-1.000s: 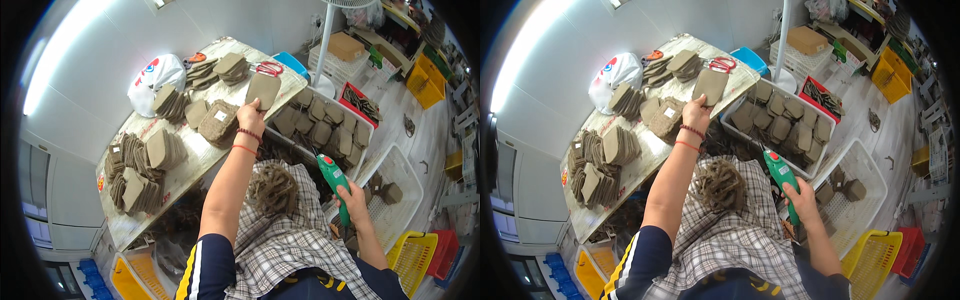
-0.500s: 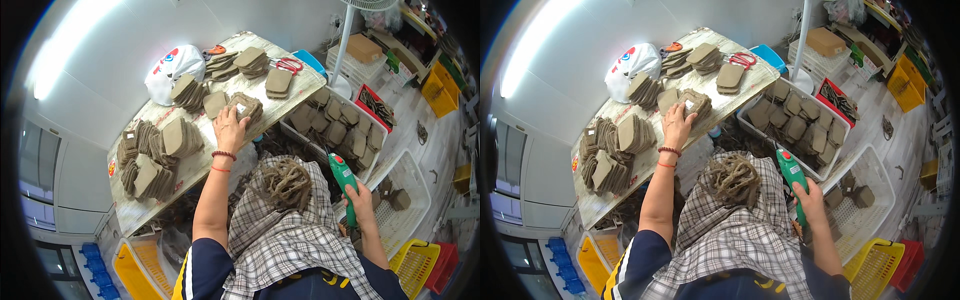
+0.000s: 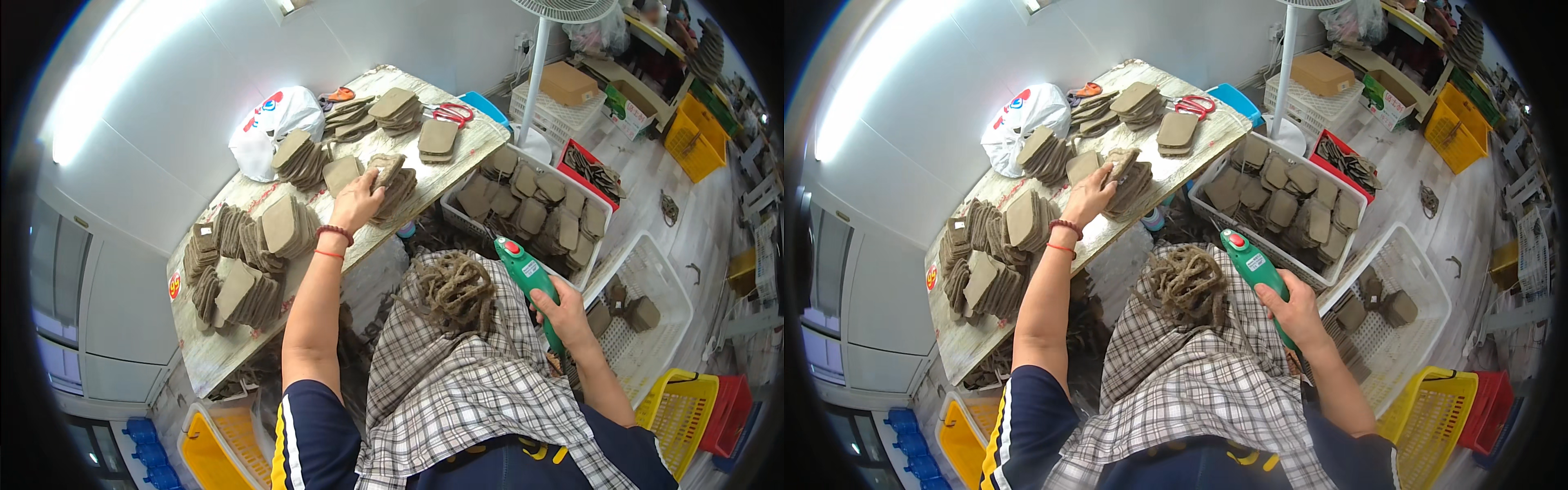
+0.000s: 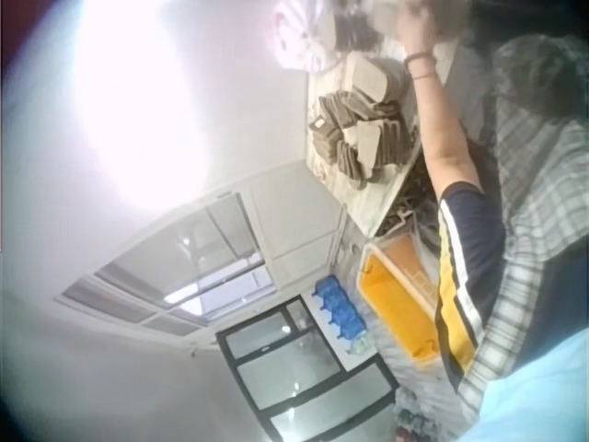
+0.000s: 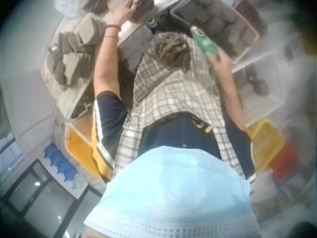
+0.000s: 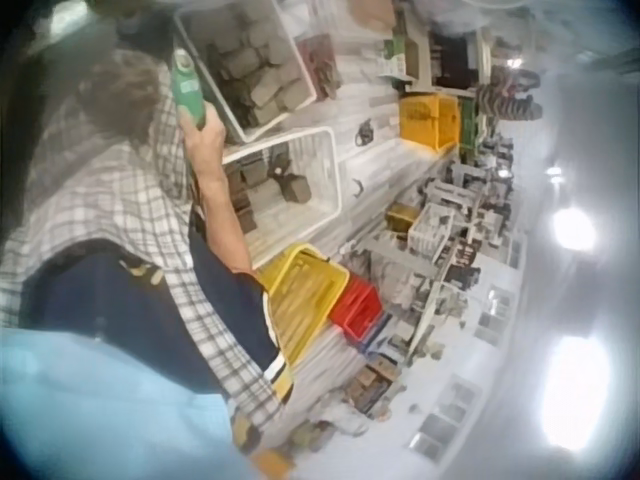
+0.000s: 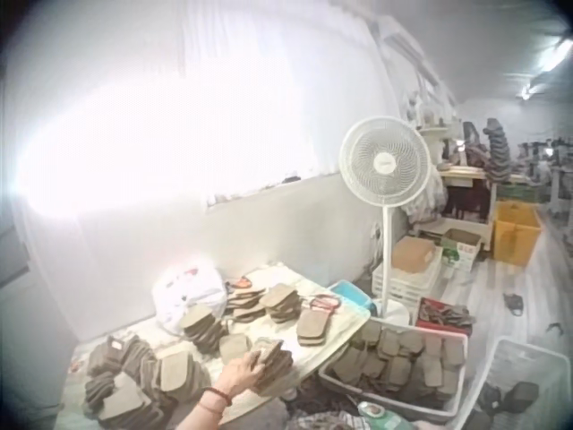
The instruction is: The person repeatedly picks up rectangular corduroy pads from a table, uses a green handheld rotary trimmer to trim the edges, and places the finished pads into a white basket. The process is repeated for multiple pads.
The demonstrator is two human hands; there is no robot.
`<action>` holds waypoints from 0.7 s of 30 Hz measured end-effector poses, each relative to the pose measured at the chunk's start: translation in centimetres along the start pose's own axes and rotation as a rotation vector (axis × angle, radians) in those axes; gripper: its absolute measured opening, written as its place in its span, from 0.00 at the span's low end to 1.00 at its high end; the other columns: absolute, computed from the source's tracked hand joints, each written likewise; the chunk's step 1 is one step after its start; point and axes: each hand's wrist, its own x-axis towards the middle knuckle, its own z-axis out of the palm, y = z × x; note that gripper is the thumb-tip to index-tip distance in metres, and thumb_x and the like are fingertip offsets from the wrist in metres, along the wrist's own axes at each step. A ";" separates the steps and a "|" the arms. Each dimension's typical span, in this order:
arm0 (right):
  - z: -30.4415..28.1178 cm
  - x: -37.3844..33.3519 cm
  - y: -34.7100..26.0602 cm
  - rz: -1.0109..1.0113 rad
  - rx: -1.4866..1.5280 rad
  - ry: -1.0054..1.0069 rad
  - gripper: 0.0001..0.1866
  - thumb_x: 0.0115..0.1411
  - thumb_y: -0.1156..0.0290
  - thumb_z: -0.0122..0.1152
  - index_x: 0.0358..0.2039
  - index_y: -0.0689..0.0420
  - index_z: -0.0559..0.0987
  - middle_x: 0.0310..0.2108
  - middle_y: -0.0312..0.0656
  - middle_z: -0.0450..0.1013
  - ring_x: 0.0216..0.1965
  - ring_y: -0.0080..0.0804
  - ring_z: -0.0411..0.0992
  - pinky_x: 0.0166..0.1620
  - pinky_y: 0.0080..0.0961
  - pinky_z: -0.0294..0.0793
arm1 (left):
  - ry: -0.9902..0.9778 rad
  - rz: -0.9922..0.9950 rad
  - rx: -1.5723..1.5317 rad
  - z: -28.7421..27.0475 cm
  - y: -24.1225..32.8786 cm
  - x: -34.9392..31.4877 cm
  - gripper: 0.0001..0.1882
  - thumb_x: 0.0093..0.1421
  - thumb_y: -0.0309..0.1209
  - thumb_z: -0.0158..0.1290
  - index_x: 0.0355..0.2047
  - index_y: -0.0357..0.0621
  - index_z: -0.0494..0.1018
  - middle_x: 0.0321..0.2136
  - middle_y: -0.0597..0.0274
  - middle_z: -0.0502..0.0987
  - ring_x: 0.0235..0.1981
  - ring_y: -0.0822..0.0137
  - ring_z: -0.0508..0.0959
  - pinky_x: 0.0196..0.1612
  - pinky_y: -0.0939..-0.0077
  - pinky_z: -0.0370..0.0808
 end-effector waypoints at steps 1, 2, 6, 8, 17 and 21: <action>0.2 0.0 -0.2 -0.012 -0.001 -0.006 0.17 0.59 0.61 0.61 0.38 0.63 0.75 0.23 0.34 0.70 0.20 0.18 0.67 0.25 0.19 0.68 | 0.018 0.009 -0.001 0.2 -0.8 -0.1 0.28 0.56 0.37 0.47 0.56 0.39 0.65 0.47 0.40 0.73 0.48 0.45 0.73 0.52 0.57 0.68; 0.3 0.0 -0.4 -0.023 -0.001 -0.013 0.17 0.59 0.61 0.61 0.38 0.63 0.75 0.23 0.34 0.70 0.20 0.18 0.67 0.25 0.20 0.68 | 0.035 0.017 -0.001 0.4 -1.5 -0.2 0.28 0.56 0.36 0.46 0.56 0.39 0.65 0.46 0.39 0.73 0.47 0.45 0.73 0.52 0.57 0.68; 0.4 -0.4 -0.4 -0.043 -0.049 -0.005 0.17 0.59 0.61 0.61 0.38 0.63 0.75 0.22 0.34 0.70 0.20 0.18 0.67 0.25 0.20 0.68 | 0.080 0.019 -0.022 0.4 -0.3 -0.2 0.27 0.58 0.37 0.47 0.57 0.40 0.64 0.43 0.38 0.75 0.45 0.44 0.74 0.50 0.56 0.69; 0.6 -0.3 -0.7 -0.063 -0.038 -0.014 0.17 0.59 0.60 0.61 0.38 0.63 0.75 0.22 0.34 0.70 0.20 0.18 0.67 0.25 0.20 0.68 | 0.154 -0.021 0.013 0.0 0.6 -0.3 0.21 0.59 0.38 0.48 0.51 0.40 0.70 0.37 0.39 0.77 0.41 0.44 0.76 0.47 0.55 0.71; 2.8 0.4 -3.0 -0.181 -0.125 0.072 0.20 0.59 0.59 0.62 0.40 0.64 0.75 0.19 0.35 0.70 0.21 0.20 0.67 0.26 0.22 0.67 | 0.761 -0.164 -1.788 0.1 6.0 -3.5 0.12 0.62 0.25 0.53 0.46 0.36 0.72 0.41 0.59 0.77 0.39 0.67 0.77 0.44 0.74 0.75; 3.9 0.5 -3.6 -0.238 -0.128 0.090 0.21 0.59 0.57 0.62 0.42 0.64 0.75 0.21 0.37 0.71 0.23 0.22 0.67 0.28 0.22 0.68 | 0.635 -0.270 -2.291 1.0 11.3 -6.3 0.16 0.60 0.24 0.54 0.49 0.37 0.68 0.46 0.59 0.75 0.48 0.61 0.75 0.54 0.64 0.73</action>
